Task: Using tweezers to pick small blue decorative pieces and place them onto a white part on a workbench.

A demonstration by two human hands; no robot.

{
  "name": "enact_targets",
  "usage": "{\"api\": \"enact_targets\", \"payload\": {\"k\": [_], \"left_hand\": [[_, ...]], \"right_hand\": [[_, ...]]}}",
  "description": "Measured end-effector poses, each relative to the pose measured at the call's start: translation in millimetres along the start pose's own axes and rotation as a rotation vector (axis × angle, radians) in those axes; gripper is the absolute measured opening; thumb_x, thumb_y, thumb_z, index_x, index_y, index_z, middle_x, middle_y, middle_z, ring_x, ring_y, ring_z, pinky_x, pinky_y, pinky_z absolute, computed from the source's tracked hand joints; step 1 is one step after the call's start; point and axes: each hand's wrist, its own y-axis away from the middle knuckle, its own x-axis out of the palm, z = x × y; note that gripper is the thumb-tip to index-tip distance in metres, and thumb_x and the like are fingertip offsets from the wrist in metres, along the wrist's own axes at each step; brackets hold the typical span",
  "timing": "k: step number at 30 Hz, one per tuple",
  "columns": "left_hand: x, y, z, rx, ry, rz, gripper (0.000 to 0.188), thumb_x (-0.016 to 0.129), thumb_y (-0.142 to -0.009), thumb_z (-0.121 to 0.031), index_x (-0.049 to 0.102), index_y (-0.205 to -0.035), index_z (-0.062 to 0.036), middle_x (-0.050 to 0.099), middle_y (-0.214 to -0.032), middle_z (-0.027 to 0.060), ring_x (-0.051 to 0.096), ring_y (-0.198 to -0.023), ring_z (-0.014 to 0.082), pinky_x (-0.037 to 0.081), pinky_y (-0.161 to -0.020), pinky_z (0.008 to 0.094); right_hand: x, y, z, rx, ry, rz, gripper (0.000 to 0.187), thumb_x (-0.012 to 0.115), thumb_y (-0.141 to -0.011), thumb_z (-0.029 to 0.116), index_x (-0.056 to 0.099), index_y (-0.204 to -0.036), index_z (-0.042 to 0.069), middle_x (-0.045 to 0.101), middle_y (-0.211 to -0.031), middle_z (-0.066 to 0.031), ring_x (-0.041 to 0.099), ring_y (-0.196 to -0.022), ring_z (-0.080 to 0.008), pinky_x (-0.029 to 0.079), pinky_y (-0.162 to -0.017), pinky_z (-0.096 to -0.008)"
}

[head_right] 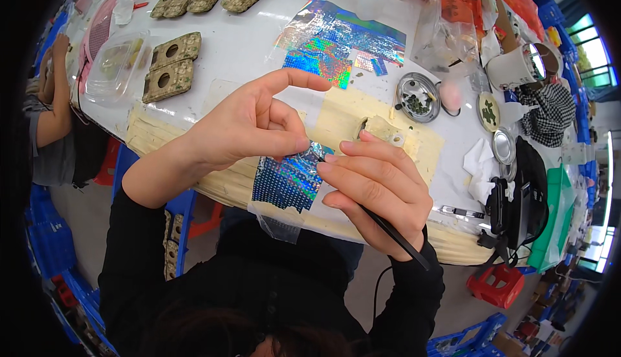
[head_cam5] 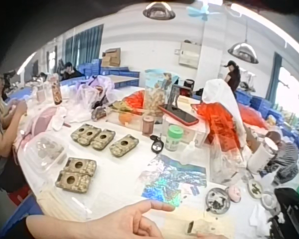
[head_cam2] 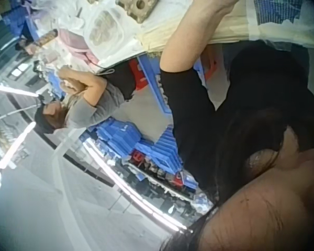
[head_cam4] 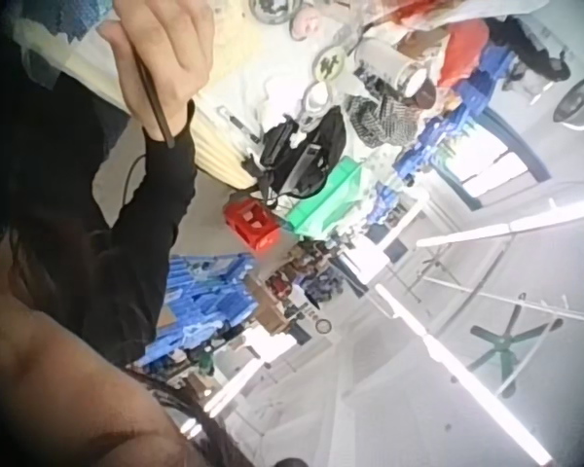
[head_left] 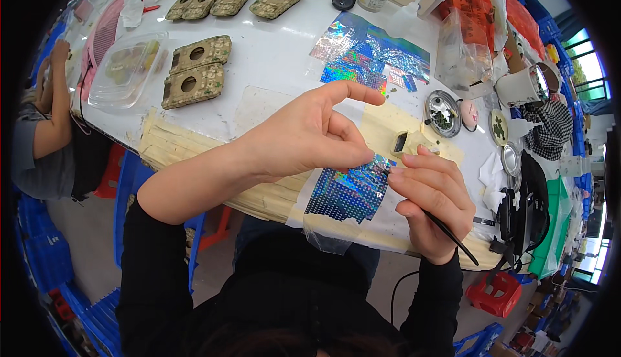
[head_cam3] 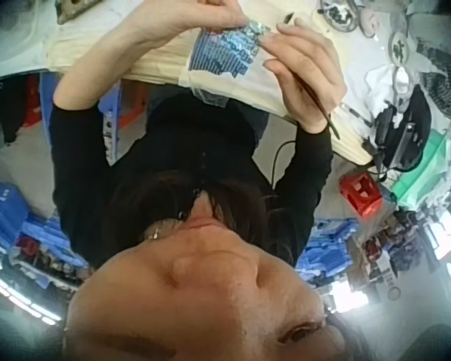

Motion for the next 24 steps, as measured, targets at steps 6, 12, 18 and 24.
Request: {"api": "enact_targets", "payload": {"k": [6, 12, 18, 24], "left_hand": [[-0.9, -0.8, 1.3, 0.016, -0.008, -0.004, 0.068, 0.071, -0.081, 0.0, 0.038, -0.14, 0.0014, 0.067, -0.076, 0.003, 0.06, -0.066, 0.0041, 0.046, -0.062, 0.0184], [-1.7, -0.8, 0.7, 0.013, -0.027, -0.018, 0.068, 0.071, -0.081, -0.003, 0.039, -0.14, 0.0009, 0.067, -0.076, 0.0027, 0.059, -0.066, 0.0038, 0.045, -0.06, 0.0187], [-31.9, -13.2, -13.1, 0.226, -0.161, -0.206, 0.062, 0.067, -0.084, -0.009, 0.041, -0.139, 0.0025, 0.066, -0.076, -0.0031, 0.056, -0.068, 0.0015, 0.041, -0.06, 0.0148], [-31.1, -9.0, -12.3, 0.244, -0.16, -0.184, 0.062, 0.067, -0.085, -0.01, 0.041, -0.14, 0.0019, 0.062, -0.075, -0.0057, 0.052, -0.068, -0.0015, 0.036, -0.06, 0.0127]], "right_hand": [[0.4, 1.0, 0.0, 0.003, -0.02, -0.019, 0.033, 0.078, -0.073, 0.021, 0.073, -0.103, 0.008, 0.072, -0.098, -0.0064, 0.065, -0.101, -0.0264, 0.052, -0.094, -0.0459], [-1.0, 3.7, -1.3, -0.012, -0.02, -0.032, 0.034, 0.077, -0.074, 0.024, 0.073, -0.103, 0.008, 0.071, -0.097, -0.0067, 0.065, -0.1, -0.0261, 0.052, -0.093, -0.0462], [-2.4, 22.9, -2.1, 0.017, 0.076, 0.004, 0.035, 0.08, -0.072, 0.023, 0.073, -0.102, 0.006, 0.07, -0.093, -0.0068, 0.065, -0.095, -0.0263, 0.052, -0.091, -0.0455], [16.0, 35.1, -6.4, 0.008, 0.215, 0.09, 0.029, 0.081, -0.071, 0.013, 0.071, -0.098, 0.005, 0.069, -0.089, -0.0076, 0.066, -0.091, -0.0255, 0.054, -0.088, -0.0425]]}}
